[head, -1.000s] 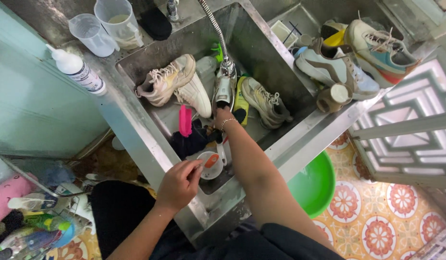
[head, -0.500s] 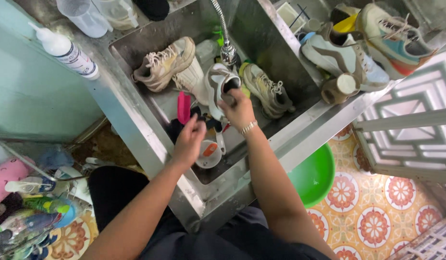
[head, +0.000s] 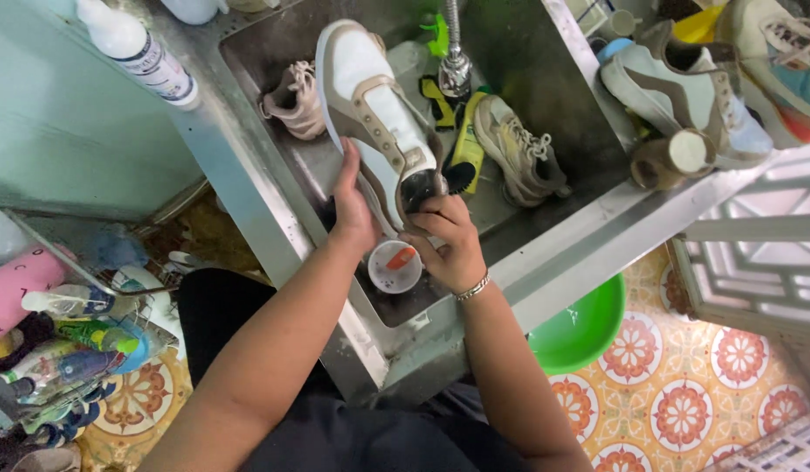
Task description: Washing white sneakers using a brush and running water in a workshop sink.
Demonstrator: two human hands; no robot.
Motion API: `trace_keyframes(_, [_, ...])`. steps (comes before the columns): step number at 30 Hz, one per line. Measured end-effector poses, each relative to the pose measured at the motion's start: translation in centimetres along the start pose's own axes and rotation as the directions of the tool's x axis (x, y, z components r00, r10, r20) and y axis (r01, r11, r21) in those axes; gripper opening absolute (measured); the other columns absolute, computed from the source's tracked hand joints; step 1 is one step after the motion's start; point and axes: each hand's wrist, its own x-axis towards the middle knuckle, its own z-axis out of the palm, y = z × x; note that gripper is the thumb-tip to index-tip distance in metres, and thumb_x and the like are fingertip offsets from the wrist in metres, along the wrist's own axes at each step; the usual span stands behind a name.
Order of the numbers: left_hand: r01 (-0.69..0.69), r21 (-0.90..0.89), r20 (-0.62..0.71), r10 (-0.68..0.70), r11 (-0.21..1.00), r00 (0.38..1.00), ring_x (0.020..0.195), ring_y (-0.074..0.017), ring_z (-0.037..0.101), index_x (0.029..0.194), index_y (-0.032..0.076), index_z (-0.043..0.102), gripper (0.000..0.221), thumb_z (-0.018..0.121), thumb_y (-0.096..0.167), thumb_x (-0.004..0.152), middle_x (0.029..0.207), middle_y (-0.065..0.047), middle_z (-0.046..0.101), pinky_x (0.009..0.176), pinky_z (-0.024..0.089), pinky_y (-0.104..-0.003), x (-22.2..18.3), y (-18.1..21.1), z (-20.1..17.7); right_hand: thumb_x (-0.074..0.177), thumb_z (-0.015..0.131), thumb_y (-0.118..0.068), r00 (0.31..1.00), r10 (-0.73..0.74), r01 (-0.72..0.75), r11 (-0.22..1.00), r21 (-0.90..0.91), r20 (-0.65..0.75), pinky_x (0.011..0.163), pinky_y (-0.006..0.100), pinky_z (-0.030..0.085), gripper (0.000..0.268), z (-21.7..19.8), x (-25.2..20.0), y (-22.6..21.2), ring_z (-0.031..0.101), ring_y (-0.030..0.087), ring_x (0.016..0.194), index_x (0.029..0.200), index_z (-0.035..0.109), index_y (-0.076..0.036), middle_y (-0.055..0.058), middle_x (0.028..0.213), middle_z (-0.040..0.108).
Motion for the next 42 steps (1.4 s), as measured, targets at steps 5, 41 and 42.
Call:
trace_keyframes(5, [-0.116, 0.053, 0.057, 0.113, 0.992, 0.992, 0.125, -0.0244, 0.058, 0.144, 0.006, 0.051, 0.07, 0.056, 0.058, 0.098, 0.133, -0.008, 0.063, 0.11, 0.045, -0.041, 1.1, 0.9, 0.1, 0.072, 0.088, -0.004, 1.0, 0.027, -0.027, 0.999, -0.039, 0.004, 0.089, 0.042, 0.051, 0.037, 0.2, 1.2, 0.1, 0.061, 0.034, 0.104, 0.104, 0.07, -0.004, 0.012, 0.111, 0.062])
trace_keyframes(41, [0.193, 0.517, 0.187, -0.33, 0.834, 0.925, 0.113, -0.0299, 0.072, 0.142, -0.002, 0.056, 0.088, 0.055, 0.071, 0.093, 0.126, -0.019, 0.071, 0.097, 0.062, -0.042, 2.1, 4.4, 1.3, 0.103, 0.063, -0.044, 0.775, 0.576, -0.43, 0.181, 0.884, 0.259, 0.082, 0.032, 0.061, 0.067, -0.9, 3.9, 6.3, 0.066, 0.021, 0.114, 0.154, 0.038, -0.01, 0.009, 0.139, 0.062])
trace_keyframes(42, [0.313, 0.522, 0.203, -0.472, 0.793, 0.858, 0.113, -0.0308, 0.069, 0.147, -0.002, 0.053, 0.09, 0.058, 0.071, 0.095, 0.131, -0.021, 0.068, 0.096, 0.059, -0.042, 2.1, 4.0, 0.5, 0.104, 0.064, -0.048, 0.775, 0.554, -0.45, 0.149, 0.881, 0.302, 0.077, 0.03, 0.058, 0.071, -0.5, 3.5, 6.8, 0.067, 0.02, 0.105, 0.157, 0.039, -0.009, 0.01, 0.133, 0.065])
